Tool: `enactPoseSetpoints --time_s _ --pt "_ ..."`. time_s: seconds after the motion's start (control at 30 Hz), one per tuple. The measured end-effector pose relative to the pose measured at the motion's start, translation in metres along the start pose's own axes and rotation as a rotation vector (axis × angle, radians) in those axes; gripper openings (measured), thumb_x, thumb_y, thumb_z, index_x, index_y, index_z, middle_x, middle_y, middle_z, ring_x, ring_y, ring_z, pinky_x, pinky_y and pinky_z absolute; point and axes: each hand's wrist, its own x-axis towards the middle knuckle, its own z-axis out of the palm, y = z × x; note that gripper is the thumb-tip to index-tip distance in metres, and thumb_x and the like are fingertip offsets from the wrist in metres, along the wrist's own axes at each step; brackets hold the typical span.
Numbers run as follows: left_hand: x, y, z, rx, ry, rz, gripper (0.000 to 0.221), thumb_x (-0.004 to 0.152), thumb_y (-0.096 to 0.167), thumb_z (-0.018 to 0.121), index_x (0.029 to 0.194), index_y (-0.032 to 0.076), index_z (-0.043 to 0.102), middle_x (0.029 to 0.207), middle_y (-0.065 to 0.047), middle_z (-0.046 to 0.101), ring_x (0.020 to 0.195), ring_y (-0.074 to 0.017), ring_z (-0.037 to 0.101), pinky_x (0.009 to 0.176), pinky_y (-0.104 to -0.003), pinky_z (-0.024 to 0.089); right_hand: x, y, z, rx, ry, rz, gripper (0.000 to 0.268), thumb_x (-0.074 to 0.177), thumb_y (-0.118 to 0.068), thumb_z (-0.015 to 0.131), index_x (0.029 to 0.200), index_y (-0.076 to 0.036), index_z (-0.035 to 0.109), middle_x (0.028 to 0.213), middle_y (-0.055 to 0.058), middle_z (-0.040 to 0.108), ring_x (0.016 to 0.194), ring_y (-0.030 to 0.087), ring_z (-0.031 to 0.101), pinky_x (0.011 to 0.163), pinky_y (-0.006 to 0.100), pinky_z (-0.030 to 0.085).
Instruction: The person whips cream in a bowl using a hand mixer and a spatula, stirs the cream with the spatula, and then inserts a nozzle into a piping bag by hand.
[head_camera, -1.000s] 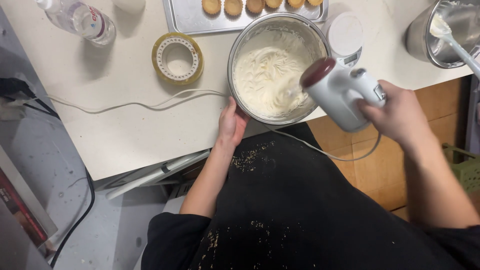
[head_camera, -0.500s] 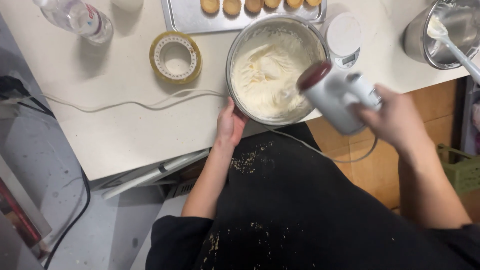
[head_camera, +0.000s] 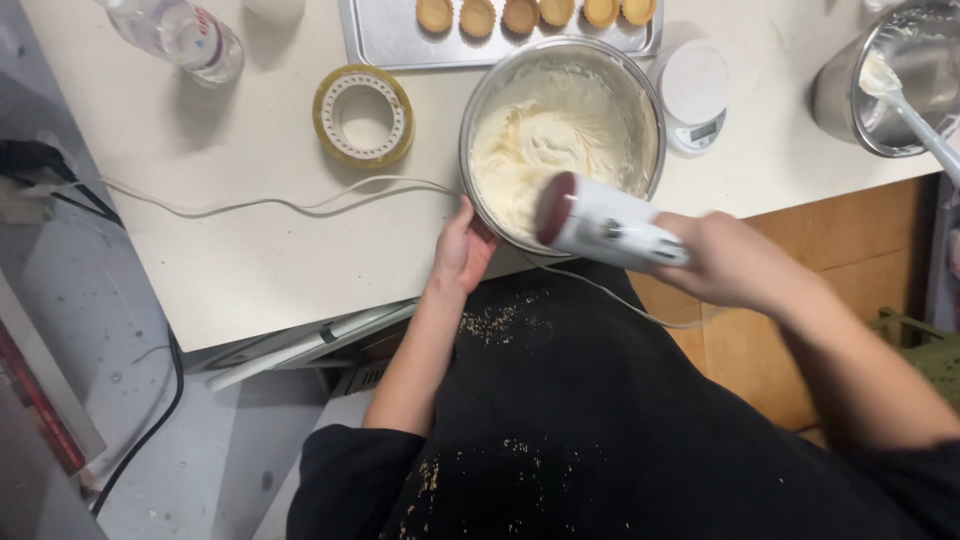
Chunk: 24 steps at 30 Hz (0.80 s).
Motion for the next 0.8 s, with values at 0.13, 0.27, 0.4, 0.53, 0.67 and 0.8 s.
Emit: enactPoseSetpoints --time_s 0.13,0.27,0.4,0.53,0.67,0.8 --pt "-0.005 0.001 0.003 0.042 0.027 -0.007 0.048 0.105 0.042 0.049 0.138 0.006 0.053 0.133 -0.008 0.063 0.120 -0.0220 0.060 0.103 -0.044 0.046 -0.015 0.031 -0.033 -0.067 0.251 0.407 0.033 0.092 -0.026 0.078 0.112 -0.001 0.070 0.075 0.024 0.070 0.066 0.035 0.070 0.065 0.046 0.055" --pt "0.001 0.004 -0.001 0.066 -0.003 -0.034 0.050 0.106 0.044 0.049 0.138 0.006 0.053 0.133 -0.009 0.061 0.119 -0.0224 0.058 0.103 -0.044 0.045 0.018 0.048 -0.039 0.169 0.592 0.150 0.031 0.094 -0.014 0.076 0.118 0.003 0.068 0.090 0.015 0.071 0.079 0.021 0.070 0.069 0.035 0.054" --pt "0.000 0.004 -0.003 0.087 -0.005 -0.061 0.052 0.105 0.046 0.048 0.138 0.006 0.053 0.133 -0.010 0.061 0.119 -0.0248 0.058 0.105 -0.044 0.045 0.065 0.014 -0.027 0.419 0.558 0.025 0.026 0.093 -0.012 0.074 0.114 0.001 0.068 0.089 0.011 0.072 0.078 0.015 0.067 0.067 0.030 0.053" --pt "-0.001 0.011 0.003 0.127 0.023 -0.058 0.052 0.103 0.047 0.047 0.138 0.008 0.053 0.131 -0.009 0.062 0.118 -0.0246 0.057 0.102 -0.043 0.043 0.062 -0.023 -0.024 0.120 0.393 -0.248 0.025 0.083 -0.010 0.077 0.105 0.000 0.072 0.083 0.016 0.073 0.077 0.021 0.070 0.070 0.034 0.054" --pt "-0.001 0.008 -0.001 0.099 0.027 -0.054 0.051 0.104 0.046 0.049 0.136 0.006 0.054 0.129 -0.010 0.062 0.117 -0.0256 0.058 0.102 -0.044 0.045 0.064 -0.023 -0.031 0.179 0.409 -0.046 0.028 0.090 -0.018 0.076 0.110 0.000 0.070 0.080 0.017 0.072 0.070 0.024 0.071 0.066 0.036 0.054" --pt "0.000 0.008 -0.005 0.093 0.011 -0.036 0.050 0.105 0.045 0.050 0.135 0.005 0.055 0.127 -0.011 0.062 0.115 -0.0249 0.059 0.101 -0.045 0.046 0.060 -0.005 -0.033 0.188 0.529 0.070 0.029 0.093 -0.020 0.075 0.111 0.002 0.066 0.081 0.017 0.071 0.070 0.024 0.071 0.065 0.036 0.055"
